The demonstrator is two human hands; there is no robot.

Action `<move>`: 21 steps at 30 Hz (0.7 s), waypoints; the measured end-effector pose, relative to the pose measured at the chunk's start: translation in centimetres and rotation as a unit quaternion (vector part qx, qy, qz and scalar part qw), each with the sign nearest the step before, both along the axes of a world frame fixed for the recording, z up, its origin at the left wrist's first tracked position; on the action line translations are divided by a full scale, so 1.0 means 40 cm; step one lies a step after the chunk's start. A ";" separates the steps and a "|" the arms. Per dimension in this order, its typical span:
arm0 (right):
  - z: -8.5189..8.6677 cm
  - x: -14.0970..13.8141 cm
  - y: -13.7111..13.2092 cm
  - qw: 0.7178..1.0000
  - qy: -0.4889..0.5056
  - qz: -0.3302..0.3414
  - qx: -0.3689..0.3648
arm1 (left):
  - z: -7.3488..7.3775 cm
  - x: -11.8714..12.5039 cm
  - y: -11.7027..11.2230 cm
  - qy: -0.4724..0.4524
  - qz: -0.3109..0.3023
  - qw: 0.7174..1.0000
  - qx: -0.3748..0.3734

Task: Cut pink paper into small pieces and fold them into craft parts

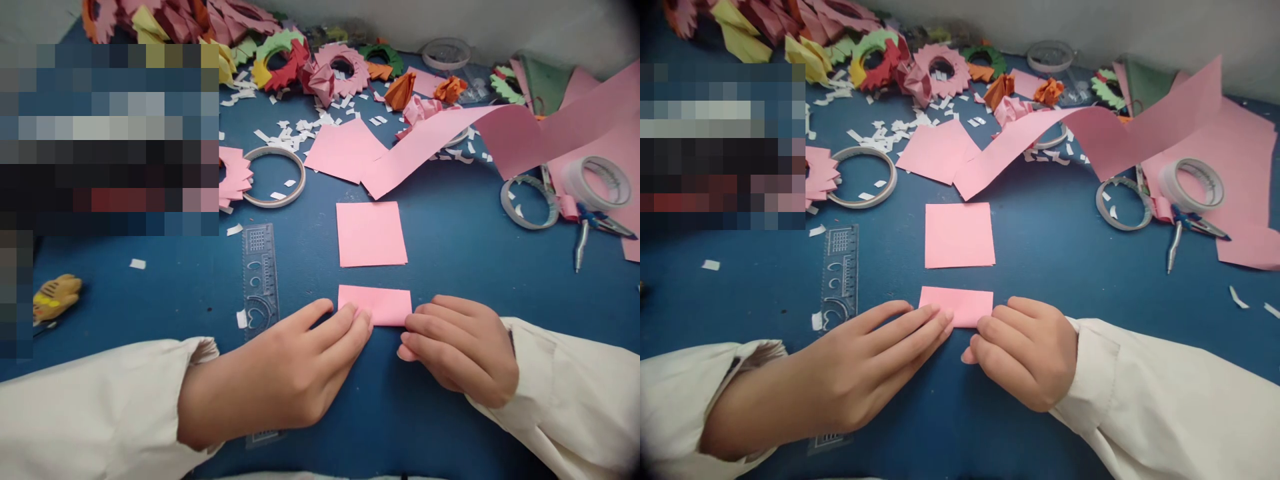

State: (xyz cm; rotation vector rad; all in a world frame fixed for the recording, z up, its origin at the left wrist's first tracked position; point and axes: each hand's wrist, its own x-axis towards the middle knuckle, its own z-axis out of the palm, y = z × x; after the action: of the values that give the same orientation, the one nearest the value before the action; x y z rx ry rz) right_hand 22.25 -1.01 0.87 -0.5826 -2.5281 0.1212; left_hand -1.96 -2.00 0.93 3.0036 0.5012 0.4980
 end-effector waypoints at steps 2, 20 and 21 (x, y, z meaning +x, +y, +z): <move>-0.005 0.001 -0.003 1.000 0.002 0.011 -0.012 | 0.000 0.000 0.000 0.001 -0.001 1.000 -0.002; -0.028 0.002 -0.012 0.999 -0.039 0.020 0.018 | -0.004 -0.003 -0.004 0.004 -0.001 1.000 0.002; -0.029 0.003 -0.013 0.999 -0.040 0.018 0.018 | -0.003 -0.003 -0.004 0.003 -0.001 1.000 0.001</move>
State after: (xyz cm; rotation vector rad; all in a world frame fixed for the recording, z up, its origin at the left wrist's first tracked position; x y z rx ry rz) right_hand 22.36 -1.53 -0.28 -0.5372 -2.6131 0.0658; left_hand -2.07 -2.14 0.83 3.0081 0.4975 0.4899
